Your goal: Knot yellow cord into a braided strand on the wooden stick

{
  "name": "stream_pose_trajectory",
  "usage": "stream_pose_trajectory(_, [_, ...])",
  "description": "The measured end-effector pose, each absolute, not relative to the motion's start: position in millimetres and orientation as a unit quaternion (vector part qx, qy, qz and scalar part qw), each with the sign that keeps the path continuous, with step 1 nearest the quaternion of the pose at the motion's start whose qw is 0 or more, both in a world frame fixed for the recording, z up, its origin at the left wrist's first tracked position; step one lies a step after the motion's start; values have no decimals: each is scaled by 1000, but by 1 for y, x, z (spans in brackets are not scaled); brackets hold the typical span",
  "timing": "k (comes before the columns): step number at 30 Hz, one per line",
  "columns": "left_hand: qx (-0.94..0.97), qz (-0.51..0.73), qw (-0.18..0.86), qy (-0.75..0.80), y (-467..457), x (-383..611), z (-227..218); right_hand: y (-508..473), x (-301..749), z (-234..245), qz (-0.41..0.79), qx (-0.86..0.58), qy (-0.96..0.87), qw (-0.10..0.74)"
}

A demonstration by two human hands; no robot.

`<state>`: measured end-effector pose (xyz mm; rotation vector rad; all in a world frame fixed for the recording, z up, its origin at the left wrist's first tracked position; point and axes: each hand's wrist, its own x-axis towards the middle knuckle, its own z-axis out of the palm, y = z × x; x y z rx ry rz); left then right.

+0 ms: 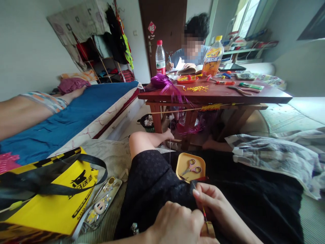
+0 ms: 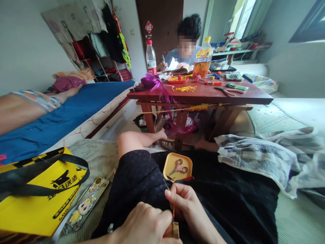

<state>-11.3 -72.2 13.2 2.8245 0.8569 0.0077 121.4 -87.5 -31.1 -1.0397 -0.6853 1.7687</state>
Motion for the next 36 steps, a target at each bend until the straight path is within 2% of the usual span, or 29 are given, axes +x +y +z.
stream_pose_trajectory(8, [905,-32,238,350,-68,-10,15,-88,128,-32,723,-406,-252,499])
stream_pose_trajectory(14, [884,-61,252,388,-67,-8,20,-91,130,-27,725,-393,-254,506])
stream_pose_trajectory(22, [913,51,216,342,-66,-13,12,-86,131,-26,719,-439,-220,493])
stream_pose_trajectory(29, [861,165,356,322,-68,-17,1,-87,138,-23,768,-357,-241,474])
stream_pose_trajectory(36, [840,169,387,340,-69,-17,3,-90,145,-22,768,-353,-303,440])
